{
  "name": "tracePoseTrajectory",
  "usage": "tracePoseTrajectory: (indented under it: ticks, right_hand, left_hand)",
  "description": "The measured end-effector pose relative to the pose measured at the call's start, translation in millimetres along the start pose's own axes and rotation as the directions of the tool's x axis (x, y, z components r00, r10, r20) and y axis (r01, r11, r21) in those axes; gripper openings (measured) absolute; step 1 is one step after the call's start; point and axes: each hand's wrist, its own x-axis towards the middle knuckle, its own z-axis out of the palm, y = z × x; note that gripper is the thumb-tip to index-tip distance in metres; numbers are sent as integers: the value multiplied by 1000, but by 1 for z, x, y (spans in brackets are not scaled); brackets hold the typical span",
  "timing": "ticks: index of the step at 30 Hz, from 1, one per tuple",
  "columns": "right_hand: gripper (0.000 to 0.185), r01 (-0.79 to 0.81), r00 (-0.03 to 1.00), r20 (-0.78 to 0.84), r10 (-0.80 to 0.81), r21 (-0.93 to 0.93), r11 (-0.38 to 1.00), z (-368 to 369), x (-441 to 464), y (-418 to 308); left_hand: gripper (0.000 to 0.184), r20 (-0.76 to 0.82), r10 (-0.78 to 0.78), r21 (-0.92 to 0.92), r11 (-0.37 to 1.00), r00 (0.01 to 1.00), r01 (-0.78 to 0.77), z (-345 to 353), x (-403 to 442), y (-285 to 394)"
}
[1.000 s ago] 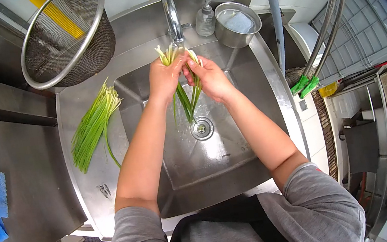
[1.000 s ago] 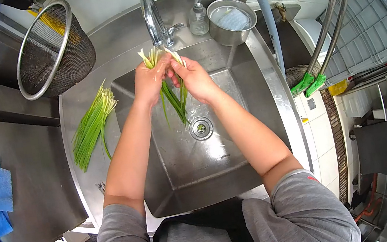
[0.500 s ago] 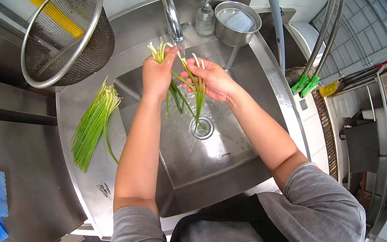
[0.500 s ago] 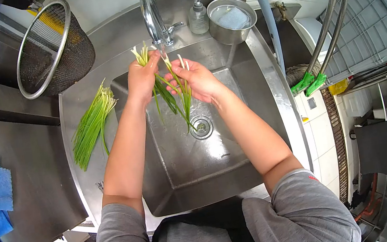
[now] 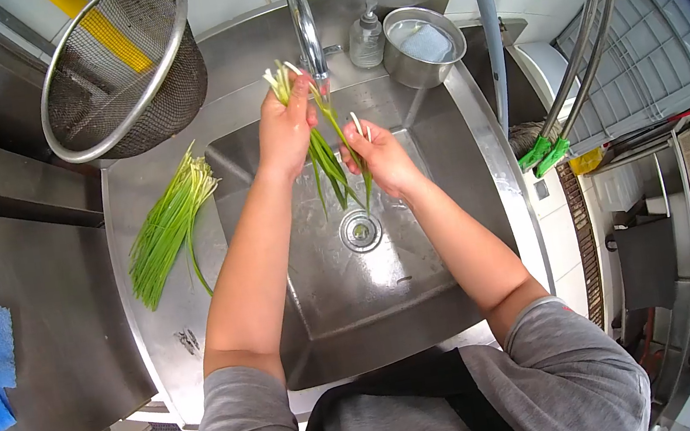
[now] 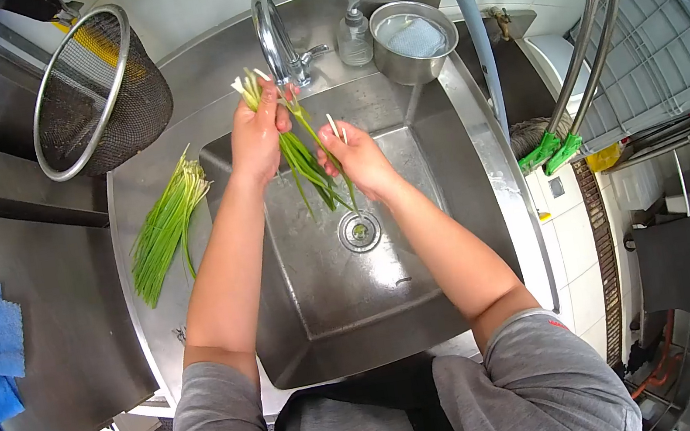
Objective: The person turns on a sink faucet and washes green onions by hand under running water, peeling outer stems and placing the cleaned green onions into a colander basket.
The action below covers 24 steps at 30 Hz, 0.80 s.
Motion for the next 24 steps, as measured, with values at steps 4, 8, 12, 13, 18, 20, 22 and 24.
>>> tracePoseTrajectory:
  ticks: [4, 8, 12, 13, 18, 20, 22, 24]
  right_hand:
    - [19, -111, 992, -57, 109, -25, 994, -37, -2, 47]
    - [20, -7, 970, -240, -35, -170, 985, -33, 0, 37]
    - [26, 37, 999, 25, -32, -209, 977, -10, 10, -6]
    - [24, 77, 992, 114, -47, -277, 958, -8, 14, -11]
    - [22, 152, 983, 161, -88, -448, 881, 5, 25, -22]
    - [23, 62, 981, 195, 22, -414, 908, 8, 26, -24]
    - [24, -63, 951, 277, 136, -257, 964, 10, 27, -26]
    - [23, -27, 934, 339, 118, -260, 965, 10, 33, -27]
  left_hand:
    - [25, -22, 26, -96, 995, 999, -28, -7, 7, 6]
    - [29, 40, 1, 353, 935, 999, -15, -17, 6, -18]
    - [27, 58, -121, 360, 928, 991, 92, -6, -9, -32]
    - [25, 66, -117, 373, 924, 991, 84, -5, -11, -31]
    - [19, -11, -110, 274, 955, 994, 109, -9, -12, -17]
    - [18, -6, -189, 286, 941, 982, 183, -11, -14, -9]
    - [18, 3, -187, 311, 934, 982, 177, -13, -15, -2]
    - [16, -19, -215, 231, 949, 976, 214, -20, -10, -1]
